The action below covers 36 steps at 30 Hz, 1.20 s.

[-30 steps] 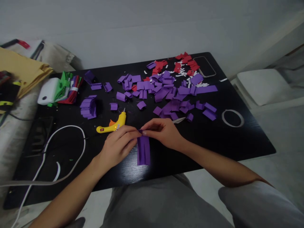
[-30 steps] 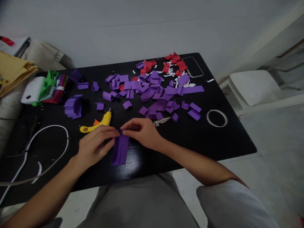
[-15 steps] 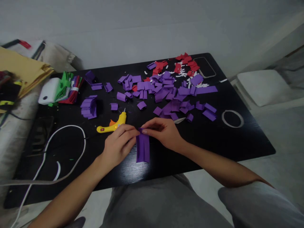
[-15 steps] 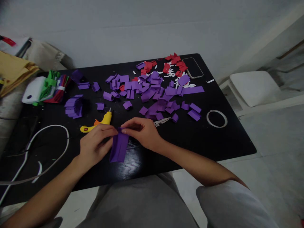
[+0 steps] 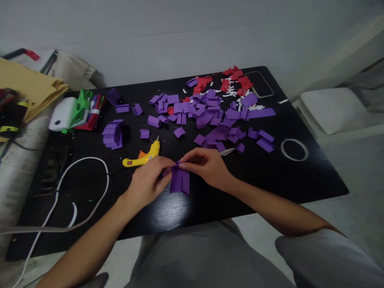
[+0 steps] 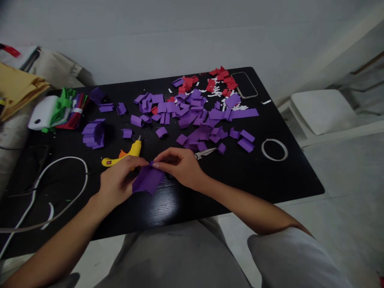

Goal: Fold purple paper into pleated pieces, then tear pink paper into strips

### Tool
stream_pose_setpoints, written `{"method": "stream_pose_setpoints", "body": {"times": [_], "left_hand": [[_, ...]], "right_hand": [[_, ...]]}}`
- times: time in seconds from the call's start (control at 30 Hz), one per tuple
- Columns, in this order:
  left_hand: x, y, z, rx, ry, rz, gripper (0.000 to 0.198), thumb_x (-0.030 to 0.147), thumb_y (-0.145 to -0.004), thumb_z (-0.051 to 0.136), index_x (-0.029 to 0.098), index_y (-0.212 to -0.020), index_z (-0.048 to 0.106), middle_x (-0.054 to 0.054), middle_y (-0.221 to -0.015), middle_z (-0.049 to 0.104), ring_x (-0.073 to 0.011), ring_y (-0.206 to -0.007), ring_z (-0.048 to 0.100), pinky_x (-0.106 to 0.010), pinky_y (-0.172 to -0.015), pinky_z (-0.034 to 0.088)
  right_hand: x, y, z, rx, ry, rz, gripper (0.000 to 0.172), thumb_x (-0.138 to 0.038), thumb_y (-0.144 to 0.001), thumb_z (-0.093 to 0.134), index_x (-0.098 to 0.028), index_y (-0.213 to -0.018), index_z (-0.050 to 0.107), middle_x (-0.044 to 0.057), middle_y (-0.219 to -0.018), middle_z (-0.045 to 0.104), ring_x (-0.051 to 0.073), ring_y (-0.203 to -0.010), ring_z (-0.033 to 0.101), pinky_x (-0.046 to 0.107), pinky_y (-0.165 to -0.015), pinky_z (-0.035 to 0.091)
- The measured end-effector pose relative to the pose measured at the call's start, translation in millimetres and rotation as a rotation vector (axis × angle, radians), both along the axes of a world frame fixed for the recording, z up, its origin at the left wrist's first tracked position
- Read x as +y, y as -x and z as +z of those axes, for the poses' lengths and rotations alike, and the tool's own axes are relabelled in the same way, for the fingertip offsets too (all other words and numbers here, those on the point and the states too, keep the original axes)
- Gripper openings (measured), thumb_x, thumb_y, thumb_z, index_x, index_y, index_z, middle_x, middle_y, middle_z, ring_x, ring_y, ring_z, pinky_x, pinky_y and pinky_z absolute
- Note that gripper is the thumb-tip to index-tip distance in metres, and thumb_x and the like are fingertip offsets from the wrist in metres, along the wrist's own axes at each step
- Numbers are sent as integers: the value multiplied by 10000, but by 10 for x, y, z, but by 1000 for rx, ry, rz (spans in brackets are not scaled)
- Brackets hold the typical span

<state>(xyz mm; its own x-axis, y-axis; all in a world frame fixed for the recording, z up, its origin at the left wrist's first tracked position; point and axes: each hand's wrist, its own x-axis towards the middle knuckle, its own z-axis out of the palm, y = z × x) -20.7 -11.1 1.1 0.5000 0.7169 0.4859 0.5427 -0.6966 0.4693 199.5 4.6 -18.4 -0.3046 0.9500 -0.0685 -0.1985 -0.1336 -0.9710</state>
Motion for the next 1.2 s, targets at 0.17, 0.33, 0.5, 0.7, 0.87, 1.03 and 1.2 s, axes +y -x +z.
{"method": "stream_pose_setpoints", "body": {"times": [0.17, 0.33, 0.5, 0.7, 0.87, 1.03, 1.2], "left_hand": [[35, 23, 22, 17, 10, -59, 99, 180, -993, 638, 169, -1089, 657, -63, -971, 759, -169, -874, 742, -269, -795, 603], [45, 43, 34, 72, -18, -119, 177, 214, -1018, 627, 169, -1186, 656, -91, -1063, 738, -184, -954, 745, -299, -847, 621], [44, 83, 41, 145, -108, -171, 182, 210, -1053, 554, 182, -1175, 687, -99, -1097, 736, -179, -970, 748, -283, -827, 623], [40, 96, 45, 108, -120, -173, 129, 215, -1042, 591, 183, -1146, 660, -74, -1047, 773, -177, -953, 766, -286, -845, 630], [28, 86, 53, 63, -50, -180, 143, 205, -1035, 596, 195, -1162, 661, -67, -1033, 784, -178, -951, 774, -289, -835, 642], [28, 78, 82, 15, 14, -186, 148, 210, -1027, 607, 184, -1155, 677, -70, -998, 786, -176, -921, 780, -287, -838, 644], [18, 71, 99, -23, 50, -188, 164, 193, -1005, 628, 200, -1156, 692, -60, -982, 791, -177, -898, 783, -282, -814, 645]], "right_hand": [[-4, -9, 11, 7, 31, 35, 295, -395, -707, 951, -199, -867, 800, 18, -853, 806, 155, -803, 758, 310, -834, 631], [-2, -18, -11, 1, 25, 60, 303, -405, -717, 943, -200, -882, 794, 27, -879, 806, 164, -824, 759, 337, -870, 635], [7, -37, -21, -15, 4, 103, 284, -397, -746, 925, -194, -901, 802, 35, -900, 815, 166, -841, 767, 327, -871, 630], [19, -47, 6, -3, -8, 157, 271, -392, -741, 936, -191, -883, 821, 33, -884, 824, 173, -835, 777, 341, -892, 633], [19, -52, 4, 0, -10, 169, 258, -373, -747, 932, -191, -886, 814, 34, -884, 821, 173, -835, 776, 340, -877, 638], [4, -51, 8, 12, 12, 157, 246, -304, -740, 926, -192, -915, 795, 31, -909, 817, 155, -837, 773, 320, -877, 638], [9, -60, 28, -3, -15, 180, 223, -296, -765, 899, -189, -924, 782, 37, -922, 812, 157, -850, 772, 319, -868, 634]]}}
